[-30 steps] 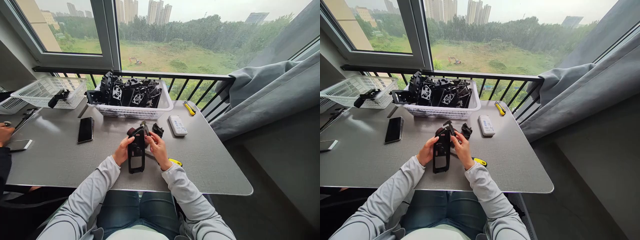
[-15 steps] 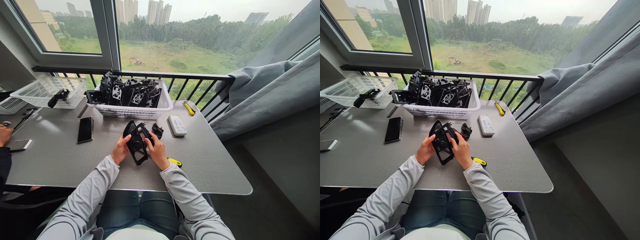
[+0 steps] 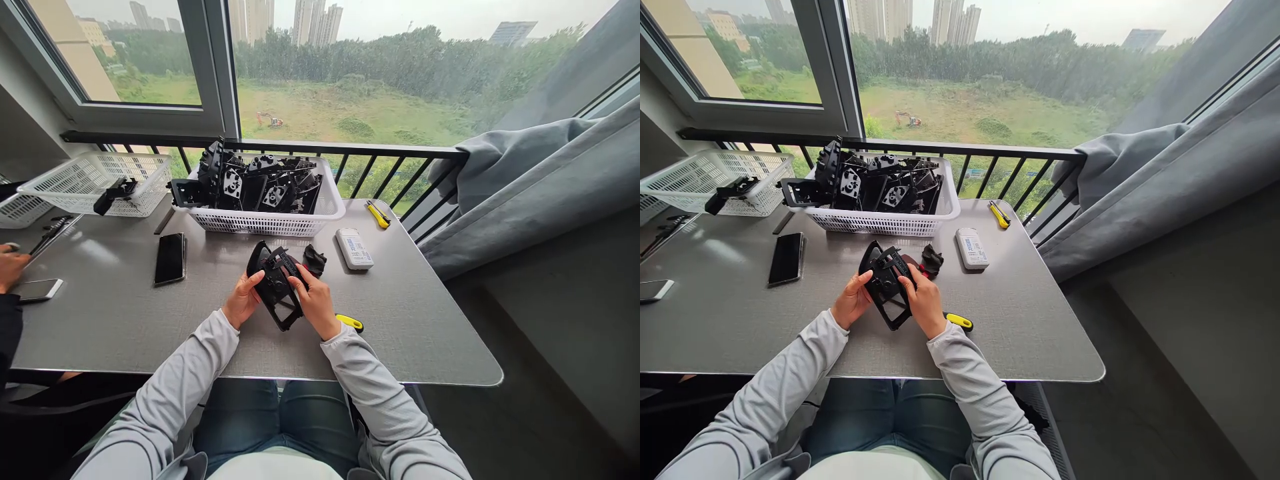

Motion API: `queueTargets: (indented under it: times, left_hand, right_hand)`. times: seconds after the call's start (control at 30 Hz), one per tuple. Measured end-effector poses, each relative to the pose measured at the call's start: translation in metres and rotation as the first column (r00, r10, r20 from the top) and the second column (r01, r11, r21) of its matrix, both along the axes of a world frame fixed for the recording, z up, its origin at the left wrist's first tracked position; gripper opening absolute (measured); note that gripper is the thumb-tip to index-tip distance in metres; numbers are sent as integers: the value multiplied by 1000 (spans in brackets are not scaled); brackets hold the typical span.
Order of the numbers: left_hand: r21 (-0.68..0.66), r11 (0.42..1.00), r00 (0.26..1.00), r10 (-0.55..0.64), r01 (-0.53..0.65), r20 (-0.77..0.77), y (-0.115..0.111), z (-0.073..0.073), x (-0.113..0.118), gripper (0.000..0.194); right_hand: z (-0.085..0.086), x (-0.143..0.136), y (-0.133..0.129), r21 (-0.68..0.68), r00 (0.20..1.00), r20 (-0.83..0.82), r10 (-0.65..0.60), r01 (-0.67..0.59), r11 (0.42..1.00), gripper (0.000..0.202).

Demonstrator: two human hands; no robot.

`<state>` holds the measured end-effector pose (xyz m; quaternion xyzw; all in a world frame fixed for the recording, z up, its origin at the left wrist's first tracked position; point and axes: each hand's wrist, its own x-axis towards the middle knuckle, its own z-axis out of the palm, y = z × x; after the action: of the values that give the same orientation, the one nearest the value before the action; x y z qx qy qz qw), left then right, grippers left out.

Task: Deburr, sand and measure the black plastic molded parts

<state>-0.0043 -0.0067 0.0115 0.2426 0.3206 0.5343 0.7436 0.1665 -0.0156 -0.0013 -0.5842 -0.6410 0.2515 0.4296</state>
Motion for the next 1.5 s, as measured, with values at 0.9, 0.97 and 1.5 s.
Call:
queueTargets:
  times: [0.9,0.97,1.5]
  left_hand:
    - [-136,986,996,90,-92,-21,10,-4,-8,18]
    - [-142,986,996,83,-86,-25,9,-3,-7,18]
    - [-111,991,997,72,-74,-23,8,-2,-6,16]
  right_hand:
    - [-17,22,22,-20,903,428,24,-17,1000,37]
    - [-17,18,20,-67,882,470,45,-16,998,40]
    - [-5,14,15,-42,934,345,-92,114,993,14]
